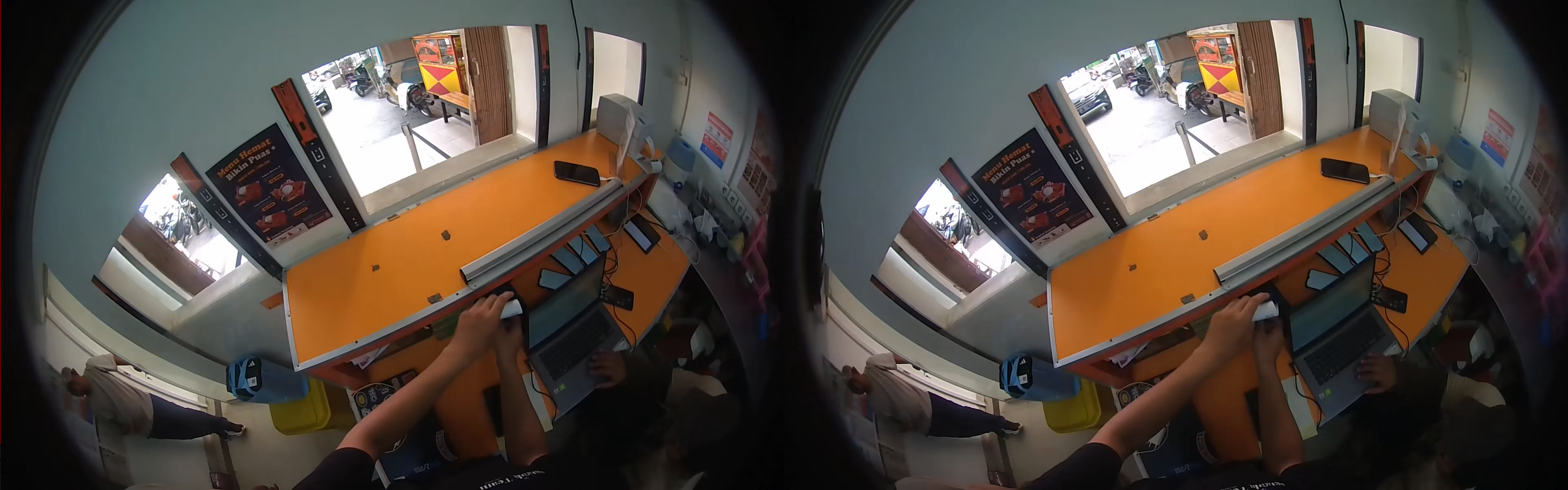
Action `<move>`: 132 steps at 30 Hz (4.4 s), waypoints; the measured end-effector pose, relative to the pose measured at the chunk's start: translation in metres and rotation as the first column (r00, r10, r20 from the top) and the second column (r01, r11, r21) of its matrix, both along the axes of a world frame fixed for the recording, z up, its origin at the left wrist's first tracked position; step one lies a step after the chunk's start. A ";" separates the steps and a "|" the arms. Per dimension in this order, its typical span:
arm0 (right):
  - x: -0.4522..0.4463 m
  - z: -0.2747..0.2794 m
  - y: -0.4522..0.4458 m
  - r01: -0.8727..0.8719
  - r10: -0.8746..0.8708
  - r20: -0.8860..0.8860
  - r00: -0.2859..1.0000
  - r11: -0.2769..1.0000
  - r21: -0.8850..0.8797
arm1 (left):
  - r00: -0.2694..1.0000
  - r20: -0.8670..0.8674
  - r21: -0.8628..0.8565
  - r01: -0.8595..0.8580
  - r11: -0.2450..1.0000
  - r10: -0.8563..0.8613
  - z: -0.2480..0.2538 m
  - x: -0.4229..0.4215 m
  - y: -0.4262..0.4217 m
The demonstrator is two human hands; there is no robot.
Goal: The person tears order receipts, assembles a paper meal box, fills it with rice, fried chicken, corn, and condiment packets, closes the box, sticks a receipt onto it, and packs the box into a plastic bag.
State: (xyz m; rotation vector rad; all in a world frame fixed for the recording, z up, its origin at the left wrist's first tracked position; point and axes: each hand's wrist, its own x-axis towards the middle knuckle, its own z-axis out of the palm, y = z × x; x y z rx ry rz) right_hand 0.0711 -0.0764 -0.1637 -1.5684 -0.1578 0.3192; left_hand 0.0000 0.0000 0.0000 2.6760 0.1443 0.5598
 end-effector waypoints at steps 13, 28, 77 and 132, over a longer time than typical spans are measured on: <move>0.048 -0.067 0.016 0.241 0.346 -0.481 0.806 0.550 0.800 | 0.999 0.037 0.001 0.005 1.000 -0.005 0.001 -0.031 -0.014; -0.006 -0.077 0.012 0.184 -0.142 -0.292 0.946 0.975 0.122 | 0.999 -0.033 0.010 -0.029 1.000 0.029 -0.045 -0.125 0.008; -0.011 -0.046 -0.016 0.040 0.025 -0.303 0.953 0.978 0.205 | 0.994 0.070 0.198 -0.095 0.976 0.083 -0.008 -0.145 0.017; -0.146 0.244 -0.071 -0.931 0.924 0.280 0.261 0.318 -0.182 | 0.998 -0.065 -0.874 -0.063 0.481 0.012 0.056 -0.275 -0.032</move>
